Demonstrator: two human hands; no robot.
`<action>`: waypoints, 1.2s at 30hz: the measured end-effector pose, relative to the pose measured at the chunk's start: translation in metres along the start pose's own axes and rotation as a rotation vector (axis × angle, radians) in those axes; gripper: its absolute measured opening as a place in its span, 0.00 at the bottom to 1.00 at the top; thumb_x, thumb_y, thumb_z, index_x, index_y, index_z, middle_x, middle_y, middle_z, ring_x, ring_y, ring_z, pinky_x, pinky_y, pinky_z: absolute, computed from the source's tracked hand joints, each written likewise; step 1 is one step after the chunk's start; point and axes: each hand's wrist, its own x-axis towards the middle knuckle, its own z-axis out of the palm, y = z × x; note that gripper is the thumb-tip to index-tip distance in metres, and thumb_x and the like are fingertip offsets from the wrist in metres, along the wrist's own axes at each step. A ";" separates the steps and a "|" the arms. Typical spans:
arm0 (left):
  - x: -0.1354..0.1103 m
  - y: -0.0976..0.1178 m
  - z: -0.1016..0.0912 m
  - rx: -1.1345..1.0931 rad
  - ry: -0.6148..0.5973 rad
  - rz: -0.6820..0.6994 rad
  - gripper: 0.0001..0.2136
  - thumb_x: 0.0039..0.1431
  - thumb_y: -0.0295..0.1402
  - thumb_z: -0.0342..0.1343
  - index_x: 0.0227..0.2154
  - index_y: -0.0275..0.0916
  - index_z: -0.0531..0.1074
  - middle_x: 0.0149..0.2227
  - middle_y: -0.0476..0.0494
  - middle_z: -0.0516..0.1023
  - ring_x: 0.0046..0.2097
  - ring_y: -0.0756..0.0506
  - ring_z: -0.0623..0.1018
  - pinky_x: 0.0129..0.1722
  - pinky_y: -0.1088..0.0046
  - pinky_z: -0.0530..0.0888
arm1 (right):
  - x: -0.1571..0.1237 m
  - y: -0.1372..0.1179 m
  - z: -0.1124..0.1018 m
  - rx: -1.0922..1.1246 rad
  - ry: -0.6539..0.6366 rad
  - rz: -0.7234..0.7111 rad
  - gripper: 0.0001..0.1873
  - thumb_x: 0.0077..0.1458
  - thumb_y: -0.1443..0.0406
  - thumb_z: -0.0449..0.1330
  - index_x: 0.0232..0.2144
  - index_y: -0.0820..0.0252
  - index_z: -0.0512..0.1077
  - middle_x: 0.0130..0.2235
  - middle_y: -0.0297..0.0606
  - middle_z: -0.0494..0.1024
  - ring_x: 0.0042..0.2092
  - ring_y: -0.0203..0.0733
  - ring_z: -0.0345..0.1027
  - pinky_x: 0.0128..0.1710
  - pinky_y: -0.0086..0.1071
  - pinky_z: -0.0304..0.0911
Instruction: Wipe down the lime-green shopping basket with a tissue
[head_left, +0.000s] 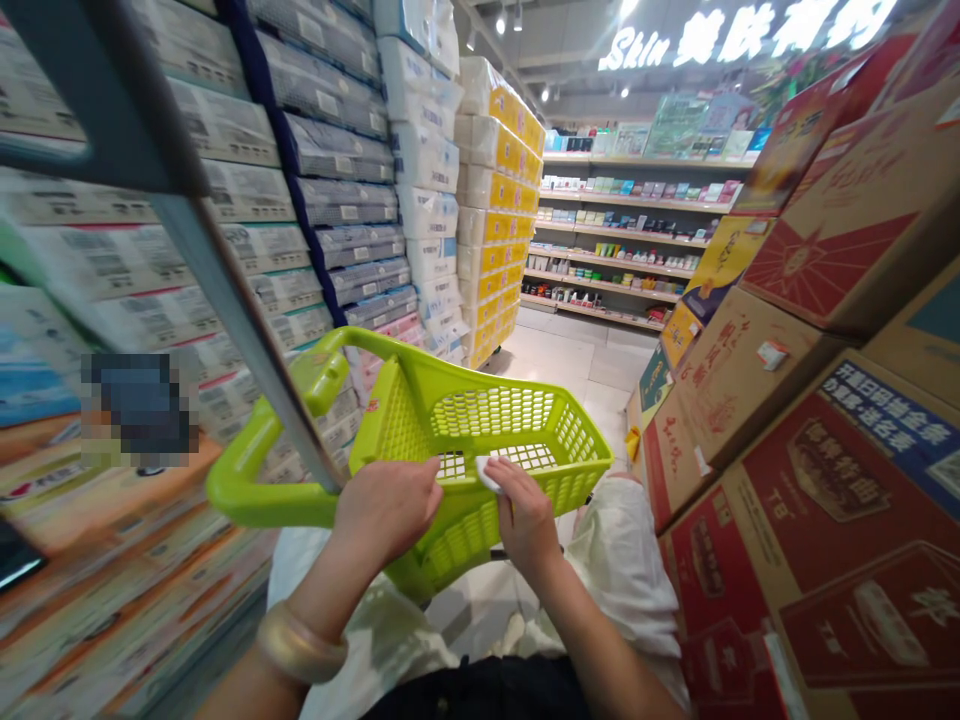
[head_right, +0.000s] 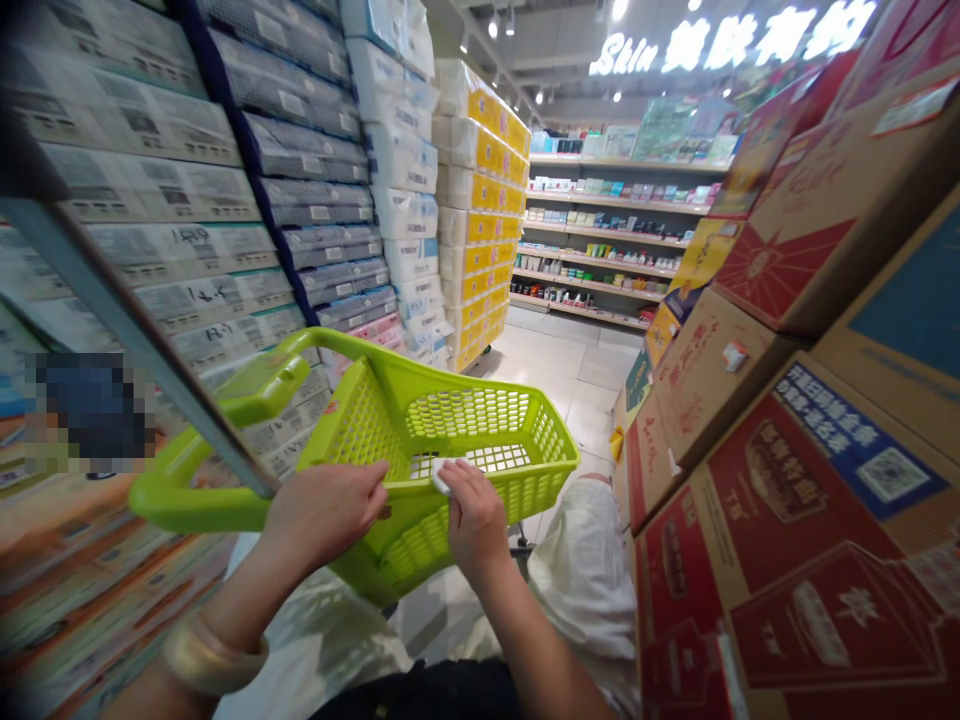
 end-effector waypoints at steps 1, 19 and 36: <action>0.000 0.000 0.000 0.001 -0.002 -0.010 0.15 0.62 0.34 0.42 0.36 0.41 0.75 0.30 0.36 0.81 0.34 0.35 0.81 0.33 0.62 0.71 | -0.001 0.002 -0.001 -0.022 0.021 0.024 0.23 0.57 0.76 0.48 0.49 0.55 0.75 0.49 0.42 0.80 0.54 0.45 0.72 0.55 0.45 0.69; 0.012 0.041 0.007 -0.239 0.134 0.163 0.12 0.61 0.28 0.47 0.42 0.37 0.74 0.41 0.39 0.80 0.45 0.39 0.77 0.46 0.60 0.71 | -0.008 0.004 -0.004 -0.028 -0.034 -0.018 0.21 0.59 0.73 0.50 0.49 0.56 0.75 0.50 0.42 0.79 0.55 0.44 0.71 0.57 0.43 0.68; 0.018 0.054 0.013 -0.081 -0.050 -0.026 0.17 0.65 0.31 0.40 0.38 0.36 0.75 0.31 0.30 0.81 0.38 0.33 0.82 0.36 0.58 0.73 | -0.017 0.029 -0.018 -0.152 0.054 0.079 0.22 0.58 0.74 0.49 0.47 0.56 0.76 0.49 0.42 0.80 0.54 0.46 0.73 0.55 0.45 0.69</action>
